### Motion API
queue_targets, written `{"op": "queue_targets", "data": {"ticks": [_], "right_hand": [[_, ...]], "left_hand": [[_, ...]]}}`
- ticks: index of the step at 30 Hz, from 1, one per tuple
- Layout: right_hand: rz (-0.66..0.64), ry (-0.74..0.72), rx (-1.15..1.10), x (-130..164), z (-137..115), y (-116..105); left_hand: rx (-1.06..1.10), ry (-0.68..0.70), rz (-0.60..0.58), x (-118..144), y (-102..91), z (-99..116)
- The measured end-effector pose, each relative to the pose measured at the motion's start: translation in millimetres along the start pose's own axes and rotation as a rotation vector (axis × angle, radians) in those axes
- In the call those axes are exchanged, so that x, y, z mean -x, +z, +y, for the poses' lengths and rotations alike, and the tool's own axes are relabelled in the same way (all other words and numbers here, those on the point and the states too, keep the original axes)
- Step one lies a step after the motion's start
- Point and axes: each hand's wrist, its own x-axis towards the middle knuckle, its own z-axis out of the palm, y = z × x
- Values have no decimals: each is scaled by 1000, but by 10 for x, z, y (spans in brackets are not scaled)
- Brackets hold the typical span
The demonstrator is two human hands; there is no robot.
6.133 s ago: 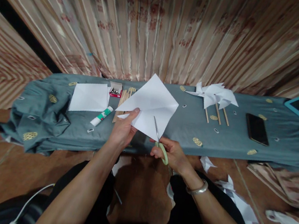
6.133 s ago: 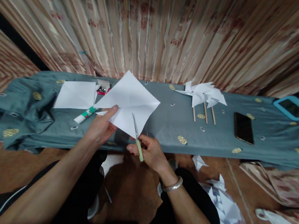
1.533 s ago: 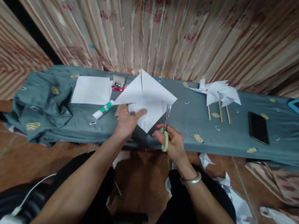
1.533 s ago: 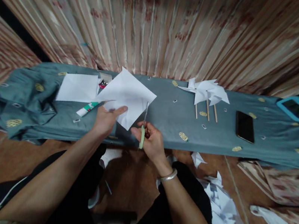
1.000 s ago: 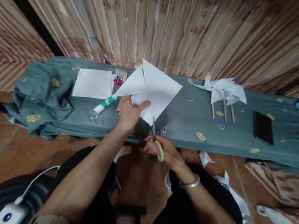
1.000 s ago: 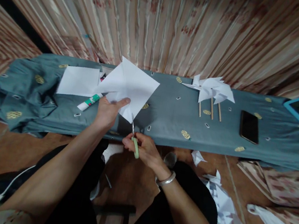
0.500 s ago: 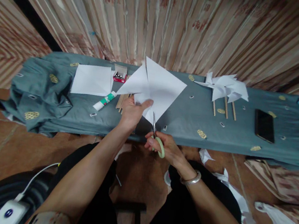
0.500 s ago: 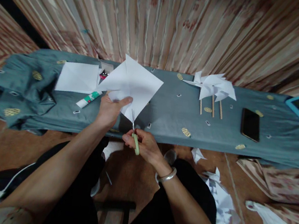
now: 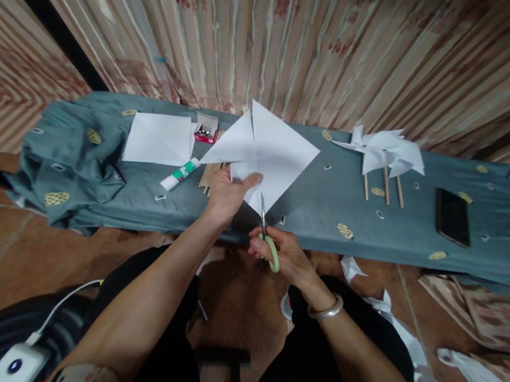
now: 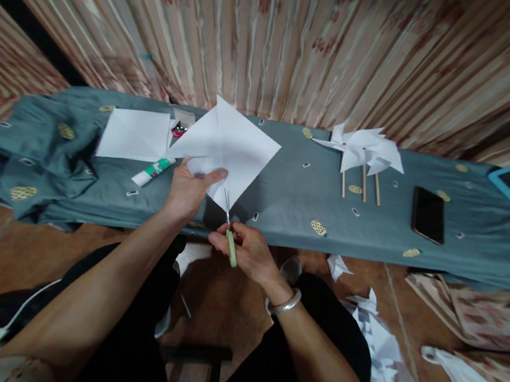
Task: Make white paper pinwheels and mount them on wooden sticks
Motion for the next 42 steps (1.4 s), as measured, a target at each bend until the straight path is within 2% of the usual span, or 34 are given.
{"op": "queue_targets", "data": {"ticks": [33, 42], "right_hand": [[69, 62, -155, -5, 11, 68], [86, 57, -186, -18, 16, 96]], "left_hand": [[-29, -50, 32, -16, -19, 19], [-11, -21, 23, -46, -33, -23]]}}
